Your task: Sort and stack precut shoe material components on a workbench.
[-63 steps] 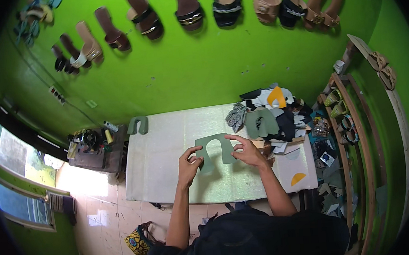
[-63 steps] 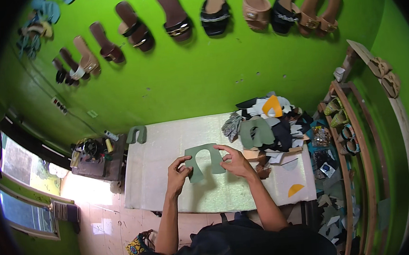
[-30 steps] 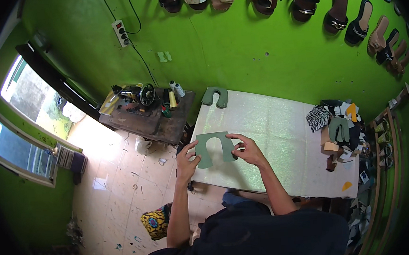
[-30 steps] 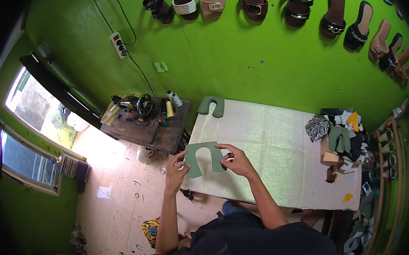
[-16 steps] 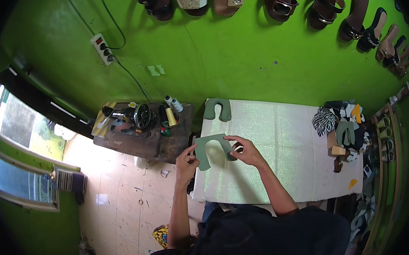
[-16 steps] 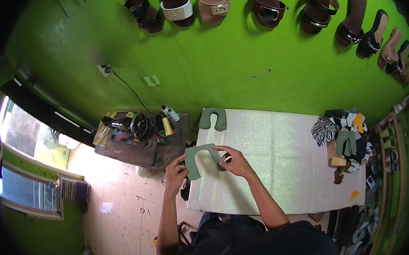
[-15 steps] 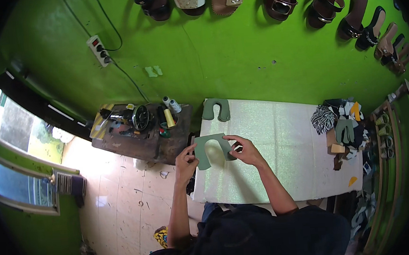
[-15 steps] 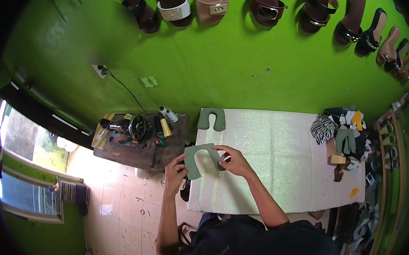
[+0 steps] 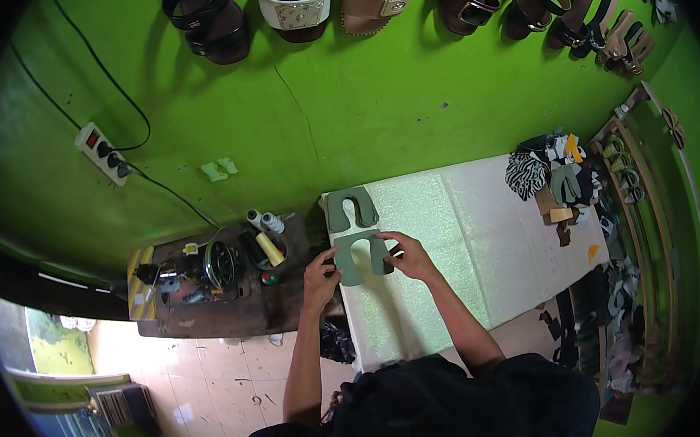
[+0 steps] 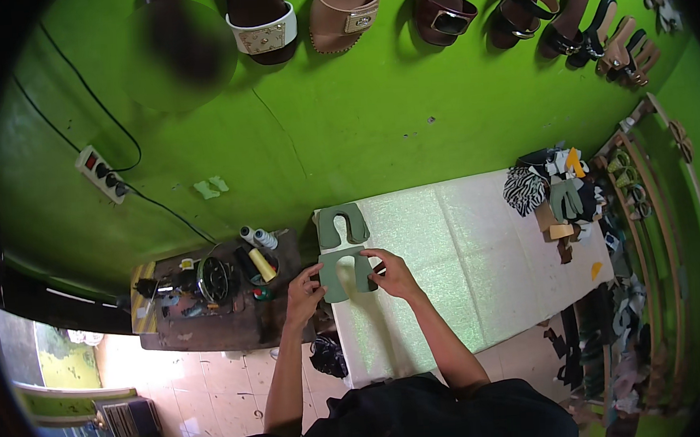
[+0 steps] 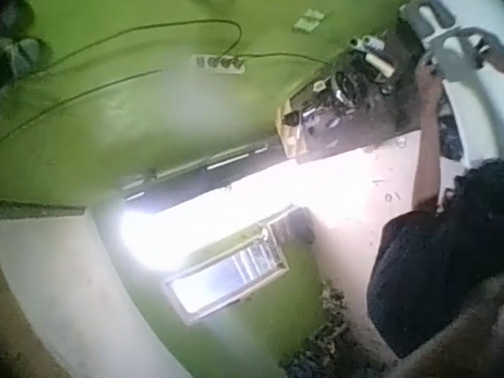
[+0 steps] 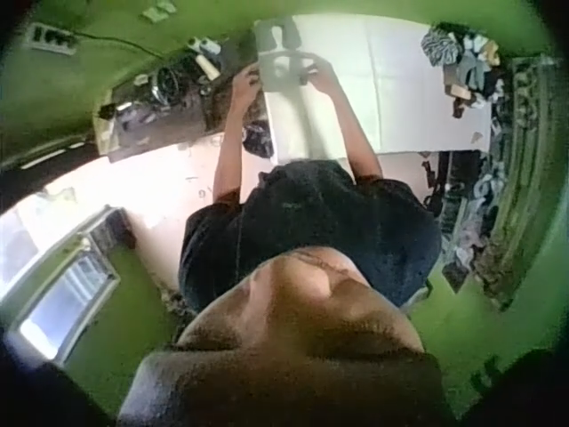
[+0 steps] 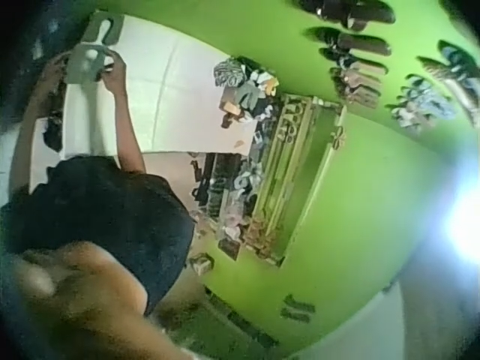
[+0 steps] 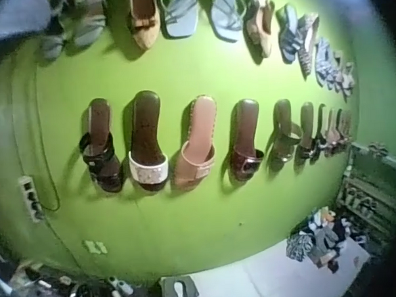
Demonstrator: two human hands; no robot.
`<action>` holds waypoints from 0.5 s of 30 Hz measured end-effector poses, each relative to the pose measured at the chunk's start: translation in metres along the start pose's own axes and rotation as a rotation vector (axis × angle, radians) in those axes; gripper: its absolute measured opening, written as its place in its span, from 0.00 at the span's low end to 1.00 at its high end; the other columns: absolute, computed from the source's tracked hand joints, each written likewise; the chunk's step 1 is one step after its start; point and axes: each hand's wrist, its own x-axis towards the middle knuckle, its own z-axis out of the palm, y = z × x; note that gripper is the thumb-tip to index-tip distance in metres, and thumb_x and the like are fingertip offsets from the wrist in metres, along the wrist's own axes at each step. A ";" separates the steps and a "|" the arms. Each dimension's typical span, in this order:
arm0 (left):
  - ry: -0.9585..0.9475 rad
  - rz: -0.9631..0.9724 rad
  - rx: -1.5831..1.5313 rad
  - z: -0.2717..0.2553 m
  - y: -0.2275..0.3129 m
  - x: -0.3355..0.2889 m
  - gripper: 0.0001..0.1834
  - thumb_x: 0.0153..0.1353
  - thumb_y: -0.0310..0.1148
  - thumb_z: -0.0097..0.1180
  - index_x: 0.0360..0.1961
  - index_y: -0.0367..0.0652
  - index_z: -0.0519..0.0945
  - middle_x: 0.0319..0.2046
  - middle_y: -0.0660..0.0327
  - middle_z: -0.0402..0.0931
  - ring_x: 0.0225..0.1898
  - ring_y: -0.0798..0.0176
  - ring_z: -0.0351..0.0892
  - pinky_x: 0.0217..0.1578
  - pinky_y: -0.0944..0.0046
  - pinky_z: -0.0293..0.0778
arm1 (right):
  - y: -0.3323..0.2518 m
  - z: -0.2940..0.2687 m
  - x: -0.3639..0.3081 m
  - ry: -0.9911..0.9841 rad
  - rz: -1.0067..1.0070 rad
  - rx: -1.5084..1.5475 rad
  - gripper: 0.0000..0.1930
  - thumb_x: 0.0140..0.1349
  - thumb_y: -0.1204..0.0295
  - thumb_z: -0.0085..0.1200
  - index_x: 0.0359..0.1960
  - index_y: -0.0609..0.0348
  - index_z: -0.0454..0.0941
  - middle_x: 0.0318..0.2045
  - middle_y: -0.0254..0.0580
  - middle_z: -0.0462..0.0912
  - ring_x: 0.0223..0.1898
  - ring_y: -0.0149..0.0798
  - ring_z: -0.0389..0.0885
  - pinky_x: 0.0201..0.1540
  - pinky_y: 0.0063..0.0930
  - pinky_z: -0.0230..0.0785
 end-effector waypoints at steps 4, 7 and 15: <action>-0.066 -0.002 0.060 -0.004 -0.007 0.044 0.33 0.52 0.12 0.59 0.62 0.40 0.75 0.57 0.54 0.75 0.41 0.70 0.79 0.43 0.70 0.77 | 0.021 0.004 0.033 0.047 -0.018 -0.041 0.34 0.51 0.89 0.59 0.62 0.54 0.72 0.57 0.44 0.78 0.37 0.37 0.85 0.42 0.30 0.81; -0.044 0.034 0.079 -0.006 -0.016 0.082 0.33 0.50 0.14 0.61 0.60 0.43 0.76 0.55 0.57 0.78 0.39 0.66 0.81 0.43 0.68 0.78 | 0.035 0.003 0.066 0.064 -0.032 -0.045 0.34 0.50 0.90 0.60 0.62 0.55 0.71 0.57 0.44 0.78 0.38 0.37 0.85 0.42 0.30 0.81; -0.026 0.050 0.149 -0.013 -0.044 0.155 0.34 0.49 0.15 0.62 0.60 0.47 0.76 0.54 0.57 0.79 0.38 0.65 0.81 0.42 0.66 0.79 | 0.054 -0.004 0.137 0.083 -0.040 -0.079 0.33 0.49 0.90 0.57 0.61 0.55 0.73 0.57 0.42 0.78 0.37 0.37 0.84 0.41 0.27 0.80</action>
